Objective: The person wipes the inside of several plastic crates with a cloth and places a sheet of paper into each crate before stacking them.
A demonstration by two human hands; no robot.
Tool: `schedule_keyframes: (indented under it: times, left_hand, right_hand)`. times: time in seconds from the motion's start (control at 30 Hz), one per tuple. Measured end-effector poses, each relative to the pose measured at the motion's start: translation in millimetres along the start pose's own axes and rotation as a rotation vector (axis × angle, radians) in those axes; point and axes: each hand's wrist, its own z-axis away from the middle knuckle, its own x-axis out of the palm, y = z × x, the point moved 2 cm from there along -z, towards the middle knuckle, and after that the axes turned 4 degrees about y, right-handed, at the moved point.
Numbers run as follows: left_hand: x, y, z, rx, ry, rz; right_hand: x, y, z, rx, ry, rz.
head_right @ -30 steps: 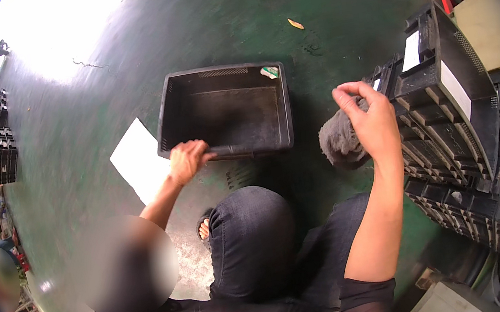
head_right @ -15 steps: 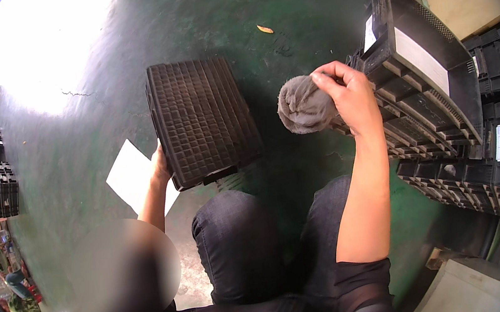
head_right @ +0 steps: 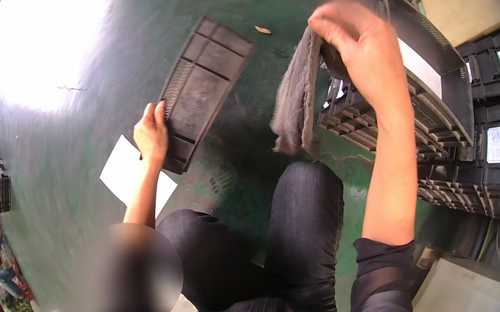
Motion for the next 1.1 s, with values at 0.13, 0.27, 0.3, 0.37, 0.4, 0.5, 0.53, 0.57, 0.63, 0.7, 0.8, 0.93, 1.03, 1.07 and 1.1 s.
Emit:
schedule_keyframes:
  times: [0.13, 0.27, 0.3, 0.37, 0.4, 0.5, 0.53, 0.57, 0.63, 0.7, 0.8, 0.93, 1.03, 1.07, 1.1]
  left_hand:
    - [4.3, 21.0, 18.3, 0.240, 0.065, -0.015]
    - [7.9, 30.8, 36.5, 0.484, 0.099, 0.066]
    - [6.5, 30.7, 46.0, 0.509, 0.125, 0.079]
    - [12.6, 31.9, 68.8, 0.579, 0.161, 0.125]
    - [13.1, 27.6, 79.6, 0.619, 0.166, 0.134]
    - [2.2, 15.5, 83.8, 0.727, 0.135, 0.180]
    - [-0.1, 14.0, 85.7, 0.735, 0.106, 0.134]
    - [3.2, 24.1, 80.6, 0.766, 0.103, 0.152]
    - [6.0, 17.4, 75.7, 0.816, 0.119, 0.098]
    - [-1.8, 3.2, 90.7, 0.824, 0.135, -0.024]
    - [9.7, -20.5, 116.1, 0.763, 0.063, -0.097]
    - [27.3, -30.1, 138.7, 0.677, -0.019, -0.092]
    - [43.5, -32.8, 152.3, 0.631, -0.156, -0.030]
    - [50.5, -39.3, 159.1, 0.608, -0.209, -0.005]
    - [50.9, -42.9, 160.9, 0.573, -0.314, 0.018]
  right_hand:
    - [-0.5, -25.8, -34.2, -0.133, 0.090, -0.130]
    - [4.5, -63.1, -41.2, -0.061, 0.181, -0.690]
    - [10.3, -67.0, -40.7, -0.025, 0.100, -0.625]
    - [35.8, -72.6, -33.4, -0.182, -0.013, -0.260]
    - [48.3, -77.9, -27.6, -0.126, -0.061, -0.186]
    - [75.2, -64.5, -21.3, 0.020, -0.128, -0.364]
    - [84.3, -50.3, -20.7, 0.064, -0.185, -0.359]
    - [78.0, -36.7, -21.9, 0.054, -0.210, -0.328]
    - [86.9, -27.2, -21.5, 0.036, -0.256, -0.350]
    - [98.7, -41.7, -14.1, 0.079, -0.386, -0.529]
    - [106.7, -55.7, -2.0, 0.115, -0.576, -0.649]
    - [117.3, -59.5, 2.2, 0.058, -0.620, -0.735]
    - [126.2, -59.1, -3.0, 0.030, -0.619, -0.741]
    - [130.7, -56.9, -4.8, 0.041, -0.630, -0.746]
    - [133.7, -56.5, -5.2, 0.056, -0.642, -0.745]
